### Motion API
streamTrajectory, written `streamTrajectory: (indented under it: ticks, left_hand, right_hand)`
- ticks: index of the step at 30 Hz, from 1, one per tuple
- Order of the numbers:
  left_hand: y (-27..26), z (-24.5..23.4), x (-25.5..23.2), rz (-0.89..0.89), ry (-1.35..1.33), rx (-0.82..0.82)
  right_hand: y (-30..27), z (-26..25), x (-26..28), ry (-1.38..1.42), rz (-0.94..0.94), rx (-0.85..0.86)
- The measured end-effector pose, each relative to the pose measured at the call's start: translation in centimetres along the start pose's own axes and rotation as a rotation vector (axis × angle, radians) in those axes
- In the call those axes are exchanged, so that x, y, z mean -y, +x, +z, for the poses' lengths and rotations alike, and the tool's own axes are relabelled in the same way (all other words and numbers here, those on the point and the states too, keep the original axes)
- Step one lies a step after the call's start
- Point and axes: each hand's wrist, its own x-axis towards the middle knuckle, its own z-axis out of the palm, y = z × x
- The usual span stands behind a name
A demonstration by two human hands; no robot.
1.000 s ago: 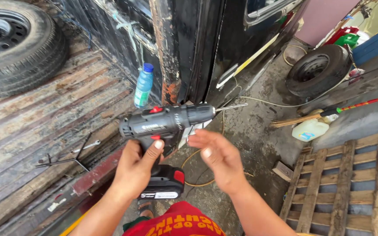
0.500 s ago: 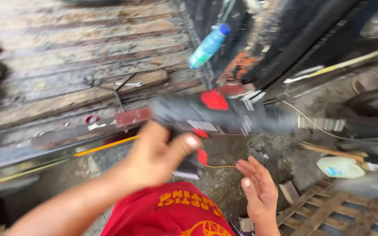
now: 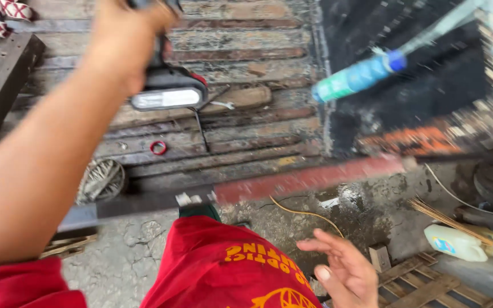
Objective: The recorder uses a drill and other hand tools to repair or assemble a metal frame on the bed of a truck.
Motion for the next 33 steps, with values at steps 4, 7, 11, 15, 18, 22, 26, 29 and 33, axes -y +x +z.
streamTrajectory:
  ticks: [4, 7, 11, 15, 18, 22, 26, 29, 33]
  left_hand:
    - [5.7, -0.8, 9.2, -0.246, 0.118, -0.033]
    - [8.1, -1.7, 15.9, -0.303, 0.287, -0.026]
    - [12.1, -3.1, 22.7, -0.325, 0.555, -0.068]
    - [14.7, -3.6, 26.2, -0.487, 0.548, -0.109]
    - [16.2, -3.7, 28.5, -0.575, 0.397, -0.141]
    - [18.2, -3.8, 32.5, -0.579, 0.290, -0.177]
    - [19.3, -4.1, 34.4, -0.555, 0.155, -0.264]
    - [20.3, -4.9, 37.2, -0.659, 0.189, -0.222]
    - [20.5, -5.3, 38.9, -0.739, 0.247, -0.212]
  right_hand:
    - [8.3, 5.2, 5.5, -0.001, -0.125, -0.002]
    - [14.9, 7.6, 8.2, -0.223, -0.072, 0.045]
    - [21.7, 9.5, 9.8, -0.546, -0.133, 0.035]
    - [24.1, 9.2, 9.3, -0.609, -0.092, -0.025]
    - [24.8, 8.3, 8.5, -0.573, -0.069, -0.050]
    - [25.1, 8.2, 7.7, -0.590, -0.007, -0.070]
    - [25.2, 8.6, 7.4, -0.618, 0.088, -0.110]
    - [25.1, 8.5, 6.8, -0.617, 0.114, -0.119]
    - [25.2, 8.4, 6.0, -0.592, 0.121, -0.103]
